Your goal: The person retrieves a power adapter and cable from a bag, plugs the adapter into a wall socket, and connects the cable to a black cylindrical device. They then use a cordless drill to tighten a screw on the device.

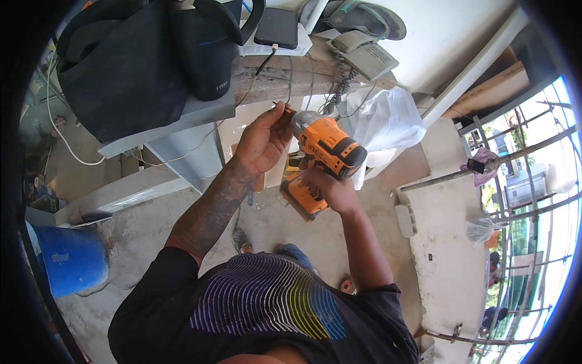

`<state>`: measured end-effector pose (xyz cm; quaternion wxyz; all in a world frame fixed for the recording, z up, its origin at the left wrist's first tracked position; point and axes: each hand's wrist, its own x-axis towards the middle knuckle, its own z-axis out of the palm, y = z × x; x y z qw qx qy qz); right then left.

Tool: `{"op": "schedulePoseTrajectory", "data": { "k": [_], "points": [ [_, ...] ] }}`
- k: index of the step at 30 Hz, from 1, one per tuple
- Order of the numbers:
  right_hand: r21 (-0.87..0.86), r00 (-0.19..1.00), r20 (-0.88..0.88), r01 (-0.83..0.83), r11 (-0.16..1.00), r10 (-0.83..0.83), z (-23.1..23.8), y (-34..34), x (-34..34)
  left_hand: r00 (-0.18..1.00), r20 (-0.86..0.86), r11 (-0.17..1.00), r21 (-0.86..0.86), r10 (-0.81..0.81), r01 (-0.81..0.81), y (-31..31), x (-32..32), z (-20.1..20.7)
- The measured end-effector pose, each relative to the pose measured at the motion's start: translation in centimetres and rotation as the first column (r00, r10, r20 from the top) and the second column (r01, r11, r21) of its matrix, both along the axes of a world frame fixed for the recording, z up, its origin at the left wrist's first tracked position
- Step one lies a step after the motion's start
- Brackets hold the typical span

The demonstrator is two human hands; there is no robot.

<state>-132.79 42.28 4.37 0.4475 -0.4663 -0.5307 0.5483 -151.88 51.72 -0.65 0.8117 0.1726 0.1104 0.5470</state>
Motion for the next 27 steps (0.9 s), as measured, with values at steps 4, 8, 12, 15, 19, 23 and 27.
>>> {"op": "schedulePoseTrajectory", "data": {
  "k": [4,8,12,15,19,23,27],
  "points": [
    [0.045,0.971,0.234,0.037,0.998,-0.046,2.6,2.1,1.4,0.993,0.114,0.998,-0.060,0.024,-0.017,0.3,0.3,1.2],
    [0.042,0.876,0.475,0.071,0.997,-0.082,7.5,4.1,-0.7,0.981,0.184,0.997,-0.047,0.062,-0.054,0.2,0.0,2.6],
    [0.057,0.749,0.660,0.040,0.998,-0.068,10.4,5.7,-2.0,0.965,0.248,0.996,-0.026,0.085,-0.082,0.6,-0.1,2.9],
    [0.024,0.696,0.718,0.016,1.000,-0.028,11.3,6.5,-2.7,0.953,0.291,0.996,0.000,0.090,-0.094,1.1,-0.3,2.3],
    [0.040,0.641,0.767,0.011,0.999,-0.038,11.4,7.0,-3.1,0.945,0.319,0.996,0.021,0.074,-0.085,1.5,-0.2,1.6],
    [0.010,0.669,0.743,0.005,1.000,-0.011,11.5,7.1,-3.3,0.942,0.329,0.996,0.027,0.068,-0.082,1.6,-0.5,1.5],
    [0.027,0.688,0.725,0.013,1.000,-0.028,11.5,7.0,-3.3,0.955,0.282,0.996,-0.008,0.090,-0.092,1.5,-0.5,2.0]
  ]
}}
